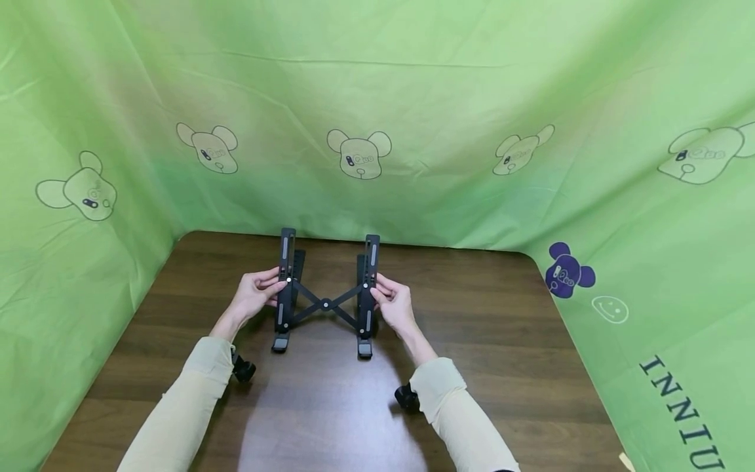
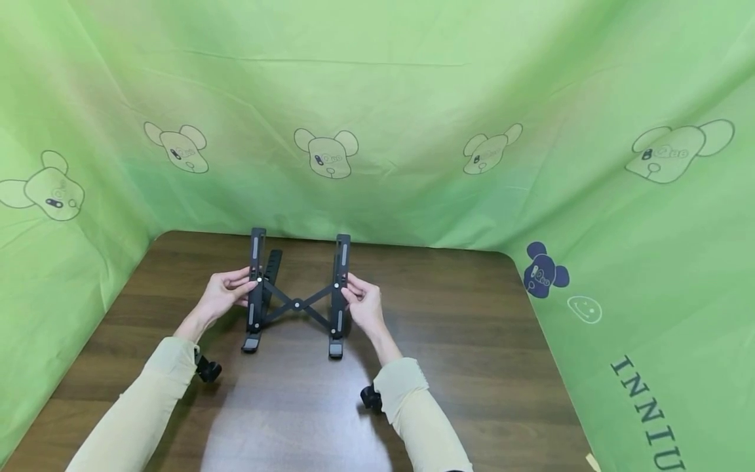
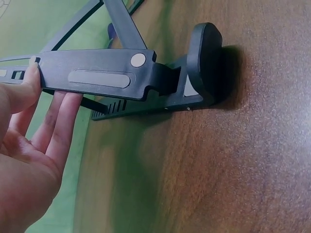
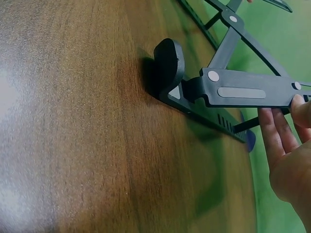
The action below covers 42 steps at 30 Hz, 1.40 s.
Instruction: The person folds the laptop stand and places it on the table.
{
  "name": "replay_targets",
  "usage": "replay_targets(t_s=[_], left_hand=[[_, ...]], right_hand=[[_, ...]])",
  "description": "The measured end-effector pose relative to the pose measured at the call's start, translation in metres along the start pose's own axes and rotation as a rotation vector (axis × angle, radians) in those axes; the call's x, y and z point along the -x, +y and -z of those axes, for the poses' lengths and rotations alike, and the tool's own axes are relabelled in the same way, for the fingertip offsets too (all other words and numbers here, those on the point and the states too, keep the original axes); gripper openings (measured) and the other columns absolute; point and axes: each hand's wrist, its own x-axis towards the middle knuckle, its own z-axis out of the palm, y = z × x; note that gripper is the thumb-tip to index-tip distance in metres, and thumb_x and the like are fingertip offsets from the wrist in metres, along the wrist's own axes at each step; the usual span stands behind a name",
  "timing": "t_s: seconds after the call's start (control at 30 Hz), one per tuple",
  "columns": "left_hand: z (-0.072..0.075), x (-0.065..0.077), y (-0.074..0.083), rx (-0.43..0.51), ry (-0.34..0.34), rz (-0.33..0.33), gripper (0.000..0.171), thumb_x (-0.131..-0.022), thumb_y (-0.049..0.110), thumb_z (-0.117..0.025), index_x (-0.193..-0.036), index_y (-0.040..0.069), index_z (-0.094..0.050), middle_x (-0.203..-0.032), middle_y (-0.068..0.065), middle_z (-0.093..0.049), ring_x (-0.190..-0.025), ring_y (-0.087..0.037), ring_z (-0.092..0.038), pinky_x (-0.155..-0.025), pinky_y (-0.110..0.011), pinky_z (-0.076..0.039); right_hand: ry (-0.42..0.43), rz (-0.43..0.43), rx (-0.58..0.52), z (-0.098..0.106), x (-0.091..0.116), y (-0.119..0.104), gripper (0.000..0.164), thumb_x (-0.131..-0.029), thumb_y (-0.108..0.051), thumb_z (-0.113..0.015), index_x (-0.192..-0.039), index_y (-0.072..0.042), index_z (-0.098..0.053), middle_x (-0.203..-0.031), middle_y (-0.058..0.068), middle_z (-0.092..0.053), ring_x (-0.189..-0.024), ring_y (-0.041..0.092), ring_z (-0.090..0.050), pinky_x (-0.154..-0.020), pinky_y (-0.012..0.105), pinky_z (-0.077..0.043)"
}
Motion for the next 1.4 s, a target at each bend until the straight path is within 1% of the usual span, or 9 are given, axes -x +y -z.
replay_targets(t_s=[0.23, 0.43, 0.53, 0.63, 0.73, 0.83, 0.9, 1.13, 1.4], left_hand=[[-0.0019, 0.0002, -0.0011, -0.002, 0.012, 0.017, 0.056, -0.109, -0.001, -0.063, -0.16, -0.01, -0.044, -0.146, -0.036, -0.055, -0.069, 0.001, -0.071, -0.066, -0.018, -0.063], [-0.0056, 0.0008, -0.0012, 0.003, 0.01, 0.013, 0.056, -0.109, -0.001, -0.063, -0.16, -0.009, -0.044, -0.145, -0.036, -0.055, -0.068, 0.0, -0.072, -0.067, -0.019, -0.064], [-0.0062, 0.0016, -0.0011, 0.002, 0.013, 0.013, 0.056, -0.109, -0.001, -0.063, -0.16, -0.009, -0.044, -0.145, -0.036, -0.055, -0.068, 0.001, -0.071, -0.066, -0.019, -0.064], [-0.0066, 0.002, -0.0015, 0.008, 0.011, 0.01, 0.056, -0.109, -0.001, -0.063, -0.16, -0.01, -0.043, -0.145, -0.037, -0.055, -0.068, 0.001, -0.071, -0.066, -0.019, -0.064], [-0.007, 0.0016, -0.0019, 0.016, 0.0, 0.006, 0.056, -0.109, -0.001, -0.063, -0.16, -0.01, -0.042, -0.144, -0.037, -0.054, -0.068, 0.001, -0.071, -0.066, -0.019, -0.064], [-0.0078, 0.0005, -0.0017, 0.027, -0.003, 0.01, 0.056, -0.109, -0.002, -0.063, -0.161, -0.01, -0.042, -0.143, -0.037, -0.056, -0.069, 0.002, -0.072, -0.066, -0.019, -0.064], [-0.0079, 0.0004, -0.0008, 0.026, 0.0, 0.011, 0.056, -0.109, -0.002, -0.063, -0.161, -0.009, -0.042, -0.141, -0.037, -0.058, -0.069, 0.002, -0.073, -0.067, -0.019, -0.065], [-0.0054, -0.0017, -0.0012, -0.013, -0.003, -0.003, 0.056, -0.109, 0.0, -0.064, -0.161, -0.007, -0.045, -0.131, -0.036, -0.071, -0.072, 0.0, -0.074, -0.068, -0.022, -0.066], [-0.0073, -0.0057, -0.0012, -0.028, -0.002, 0.008, 0.055, -0.109, 0.002, -0.064, -0.161, -0.005, -0.046, -0.133, -0.039, -0.068, -0.072, -0.001, -0.073, -0.068, -0.022, -0.066]], right_hand=[[-0.008, 0.004, 0.0, 0.0008, -0.0004, 0.0003, 0.042, -0.102, 0.015, -0.063, -0.144, 0.016, -0.061, -0.127, 0.041, -0.068, -0.072, 0.002, -0.072, -0.062, 0.02, -0.063], [-0.008, -0.004, 0.015, -0.0002, -0.001, 0.0009, 0.043, -0.102, 0.014, -0.065, -0.144, 0.015, -0.062, -0.125, 0.041, -0.07, -0.07, 0.005, -0.072, -0.066, 0.033, -0.069], [-0.011, -0.004, 0.026, -0.0008, -0.0007, 0.0009, 0.043, -0.102, 0.013, -0.066, -0.144, 0.014, -0.062, -0.124, 0.04, -0.071, -0.071, 0.006, -0.073, -0.066, 0.035, -0.069], [-0.009, 0.002, 0.038, -0.0008, -0.0008, 0.0021, 0.042, -0.102, 0.013, -0.065, -0.144, 0.014, -0.062, -0.124, 0.04, -0.071, -0.073, 0.013, -0.077, -0.067, 0.039, -0.069], [-0.006, 0.004, 0.042, -0.0002, -0.0003, 0.0018, 0.042, -0.102, 0.014, -0.065, -0.144, 0.014, -0.062, -0.124, 0.04, -0.071, -0.075, 0.017, -0.078, -0.07, 0.048, -0.069], [-0.008, 0.005, 0.041, 0.0005, -0.0006, 0.0004, 0.043, -0.102, 0.014, -0.065, -0.145, 0.014, -0.061, -0.123, 0.04, -0.071, -0.073, 0.015, -0.078, -0.072, 0.053, -0.069], [-0.01, 0.004, 0.037, 0.0009, -0.0014, -0.0004, 0.043, -0.102, 0.013, -0.065, -0.145, 0.014, -0.061, -0.123, 0.04, -0.071, -0.07, 0.009, -0.075, -0.071, 0.049, -0.069], [-0.029, 0.006, 0.008, -0.0006, -0.0045, 0.0007, 0.045, -0.103, 0.014, -0.063, -0.147, 0.014, -0.058, -0.116, 0.042, -0.072, -0.063, -0.004, -0.068, -0.061, 0.019, -0.063], [-0.024, 0.015, 0.013, -0.0018, -0.006, 0.0015, 0.045, -0.103, 0.015, -0.062, -0.148, 0.015, -0.057, -0.114, 0.043, -0.072, -0.061, -0.005, -0.068, -0.061, 0.02, -0.064]])
